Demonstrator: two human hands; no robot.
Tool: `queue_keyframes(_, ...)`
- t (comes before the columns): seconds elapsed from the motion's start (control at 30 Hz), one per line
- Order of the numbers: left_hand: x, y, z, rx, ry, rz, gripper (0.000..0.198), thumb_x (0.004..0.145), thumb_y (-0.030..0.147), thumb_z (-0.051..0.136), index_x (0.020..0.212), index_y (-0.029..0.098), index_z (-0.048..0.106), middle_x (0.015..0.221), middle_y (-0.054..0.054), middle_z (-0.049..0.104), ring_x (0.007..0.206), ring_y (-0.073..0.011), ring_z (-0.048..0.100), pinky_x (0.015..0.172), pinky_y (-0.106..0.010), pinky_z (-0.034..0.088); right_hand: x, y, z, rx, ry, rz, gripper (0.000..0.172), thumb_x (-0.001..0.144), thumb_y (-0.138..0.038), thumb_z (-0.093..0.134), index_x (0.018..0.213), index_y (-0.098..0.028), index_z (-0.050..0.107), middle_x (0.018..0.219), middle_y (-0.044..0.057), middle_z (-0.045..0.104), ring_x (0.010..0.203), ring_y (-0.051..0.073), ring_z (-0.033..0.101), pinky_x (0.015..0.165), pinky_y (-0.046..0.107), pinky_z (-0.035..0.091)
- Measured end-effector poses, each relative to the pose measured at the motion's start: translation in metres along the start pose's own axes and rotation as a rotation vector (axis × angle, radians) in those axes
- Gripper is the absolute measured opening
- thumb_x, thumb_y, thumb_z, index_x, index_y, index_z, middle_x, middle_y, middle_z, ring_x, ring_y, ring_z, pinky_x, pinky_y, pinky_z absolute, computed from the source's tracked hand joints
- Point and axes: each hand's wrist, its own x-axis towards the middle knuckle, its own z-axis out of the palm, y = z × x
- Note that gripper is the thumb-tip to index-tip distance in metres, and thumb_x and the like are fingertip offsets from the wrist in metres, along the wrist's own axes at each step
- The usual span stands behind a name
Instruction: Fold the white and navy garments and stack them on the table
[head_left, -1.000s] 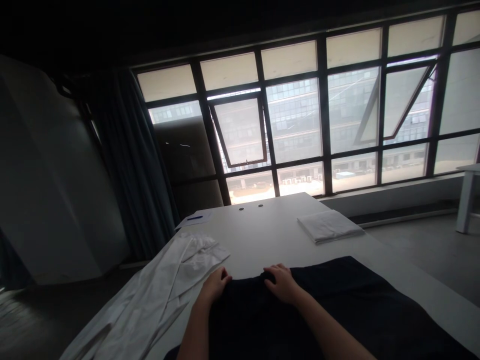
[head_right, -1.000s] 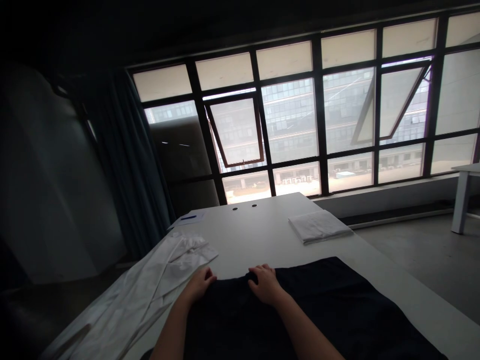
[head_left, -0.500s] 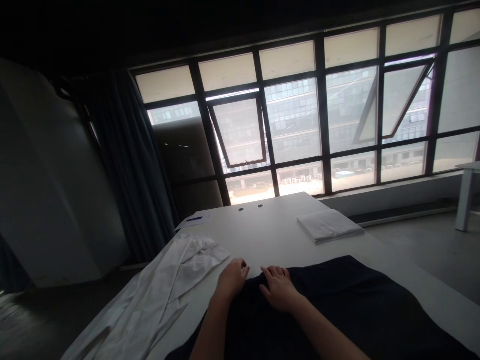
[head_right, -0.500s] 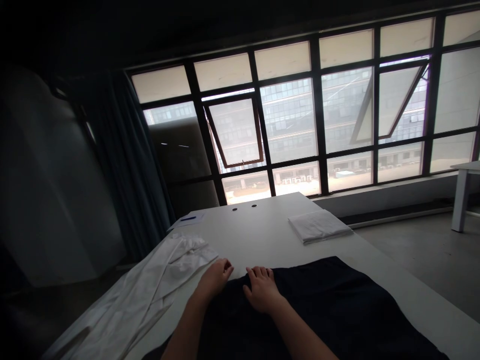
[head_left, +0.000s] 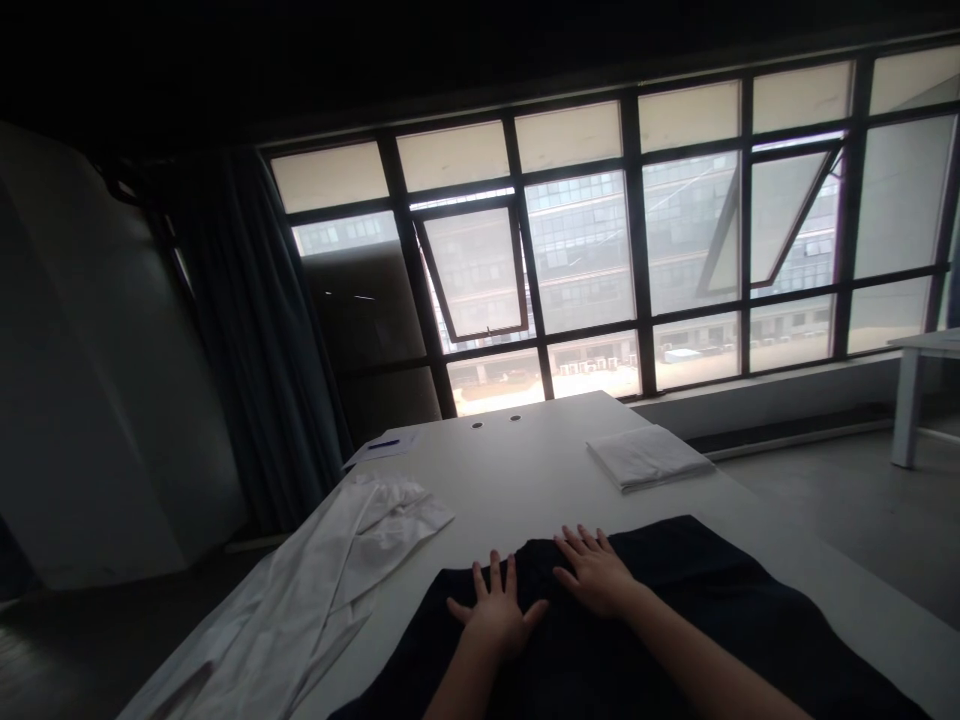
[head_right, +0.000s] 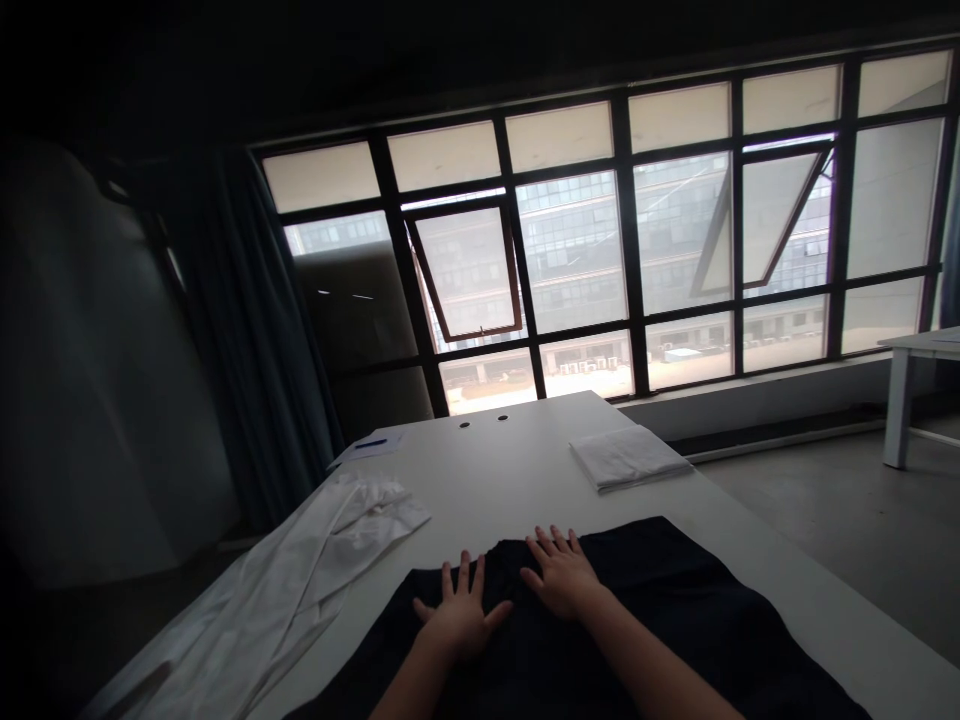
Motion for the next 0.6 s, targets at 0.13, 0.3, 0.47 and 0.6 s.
queue_keyframes(0.13,-0.013,0.0,0.0,-0.006,0.051,0.04,0.099,0.085,0.082,0.036,0.162,0.027,0.009,0.168,-0.007,-0.015,0.148,-0.0498,-0.021,0.099,-0.091,-0.002,-0.022,0.073,-0.025,-0.126,0.045,0.178,0.083,0.089,-0.078,0.031,0.157,-0.031,0.036,0.168,0.004,0.023,0.155,0.038,0.007,0.121,0.06,-0.003)
queue_keyframes(0.3,-0.027,-0.029,0.003,-0.002,0.111,0.091,0.094,0.086,0.079,0.039,0.162,0.03,0.012,0.167,-0.003,-0.016,0.151,-0.0455,-0.015,0.113,-0.078,-0.003,-0.056,0.169,-0.054,-0.289,0.181,0.463,0.083,0.088,-0.071,0.031,0.158,-0.026,0.035,0.168,0.009,0.023,0.154,0.04,0.009,0.118,0.067,-0.002)
queue_keyframes(0.47,-0.05,-0.076,-0.003,0.055,0.117,0.164,0.088,0.088,0.069,0.048,0.16,0.026,0.024,0.169,-0.005,-0.004,0.154,-0.0345,-0.005,0.124,-0.053,0.01,-0.088,0.204,-0.075,-0.558,0.47,0.492,0.071,0.086,-0.053,0.039,0.144,-0.016,0.056,0.164,0.02,0.028,0.153,0.046,0.01,0.116,0.069,-0.006)
queue_keyframes(0.6,-0.072,-0.105,-0.001,0.167,0.046,0.124,0.079,0.088,0.062,0.052,0.158,0.035,0.027,0.168,-0.007,0.011,0.153,-0.0398,0.01,0.119,-0.065,0.016,-0.112,0.171,-0.065,-0.52,0.319,0.39,0.064,0.085,-0.054,0.044,0.139,-0.024,0.062,0.162,0.015,0.036,0.148,0.048,0.024,0.112,0.077,0.011)
